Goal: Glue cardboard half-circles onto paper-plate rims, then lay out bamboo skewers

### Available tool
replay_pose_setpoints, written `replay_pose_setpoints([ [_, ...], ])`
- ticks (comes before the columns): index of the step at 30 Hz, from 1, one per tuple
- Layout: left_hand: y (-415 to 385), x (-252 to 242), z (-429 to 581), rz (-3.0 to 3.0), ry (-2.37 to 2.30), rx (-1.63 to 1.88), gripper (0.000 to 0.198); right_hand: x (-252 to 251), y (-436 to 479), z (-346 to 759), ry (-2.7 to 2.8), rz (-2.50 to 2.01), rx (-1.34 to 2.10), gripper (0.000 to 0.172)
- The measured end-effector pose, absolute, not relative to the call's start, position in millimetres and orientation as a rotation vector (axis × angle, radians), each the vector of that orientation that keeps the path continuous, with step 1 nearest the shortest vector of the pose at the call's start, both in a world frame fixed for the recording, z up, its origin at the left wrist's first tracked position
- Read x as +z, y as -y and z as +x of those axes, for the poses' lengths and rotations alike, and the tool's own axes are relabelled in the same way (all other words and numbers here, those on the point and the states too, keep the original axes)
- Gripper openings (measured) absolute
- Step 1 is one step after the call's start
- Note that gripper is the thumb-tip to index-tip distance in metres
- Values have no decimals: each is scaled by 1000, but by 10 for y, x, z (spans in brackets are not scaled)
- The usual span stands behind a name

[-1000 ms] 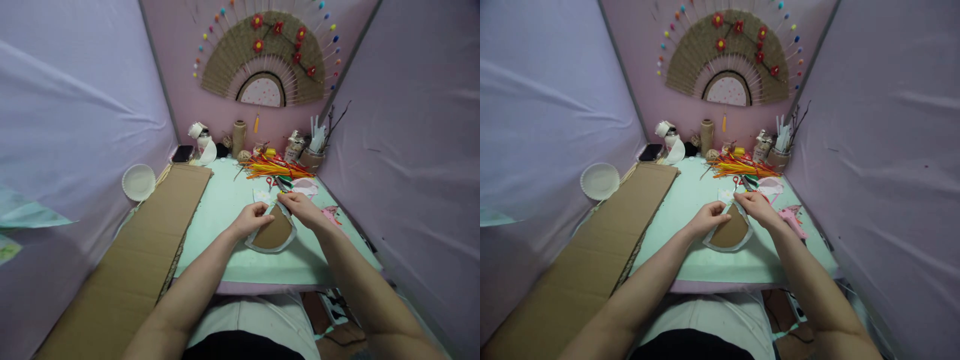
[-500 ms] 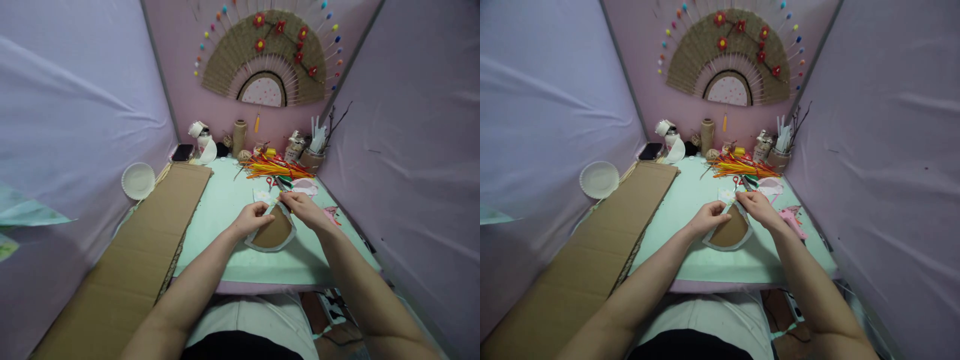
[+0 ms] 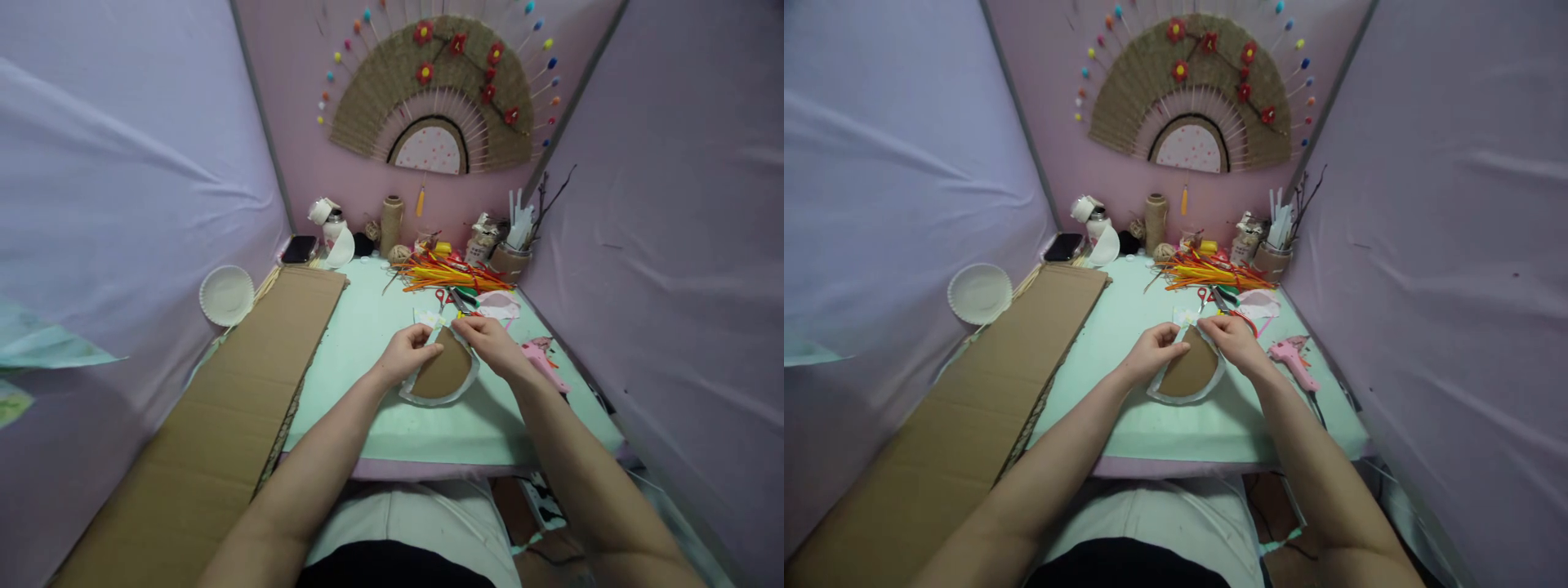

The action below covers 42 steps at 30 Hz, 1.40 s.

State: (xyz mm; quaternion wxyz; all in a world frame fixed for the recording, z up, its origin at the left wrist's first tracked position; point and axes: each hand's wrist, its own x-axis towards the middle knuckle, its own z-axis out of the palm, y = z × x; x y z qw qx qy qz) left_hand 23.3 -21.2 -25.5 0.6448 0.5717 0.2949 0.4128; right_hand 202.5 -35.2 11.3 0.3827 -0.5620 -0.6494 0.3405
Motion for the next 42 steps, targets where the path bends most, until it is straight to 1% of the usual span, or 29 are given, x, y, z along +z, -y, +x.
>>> replay_pose_setpoints([
  [4,200,-273,231,1337,-699,976,34,72,348,1962,1760,-1389,484,43],
  [6,199,-277,235,1340,-706,985,33,67,358,1934,1758,-1369,385,43],
  [8,197,-281,240,1308,-689,987,35,63,365,1937,1707,-1383,486,49],
  [10,191,-287,245,1263,-672,1003,36,52,363,1968,1627,-1395,698,57],
  [12,183,-293,246,1236,-673,1032,36,31,352,2003,1572,-1400,823,59],
  [14,178,-295,244,1229,-679,1060,35,1,341,2014,1573,-1412,794,54],
  [17,175,-286,238,1249,-709,1094,33,-35,339,1974,1612,-1412,589,44],
  [20,174,-277,232,1270,-730,1114,32,-36,356,1923,1612,-1405,435,44],
  [22,173,-272,229,1252,-725,1117,32,-15,368,1924,1570,-1421,545,51],
  [25,170,-262,227,1207,-741,1123,33,19,379,1975,1474,-1362,948,65],
  [26,169,-258,226,1196,-751,1125,33,21,380,1994,1448,-1330,1049,68],
  [28,169,-248,225,1179,-763,1133,32,4,375,2017,1417,-1315,1094,63],
  [30,171,-241,223,1178,-767,1150,32,-35,363,2014,1405,-1362,984,51],
  [32,174,-241,222,1200,-774,1167,31,-74,351,1993,1412,-1407,846,44],
  [36,167,-266,231,1232,-778,1184,28,-97,350,1964,1424,-1420,718,40],
  [38,157,-275,245,1176,-772,1215,28,-104,351,1969,1394,-1356,812,42],
  [40,147,-269,258,1043,-750,1272,29,-137,343,1970,1361,-1262,985,44],
  [42,137,-244,256,888,-720,1319,31,-196,321,1956,1344,-1216,1106,42],
])
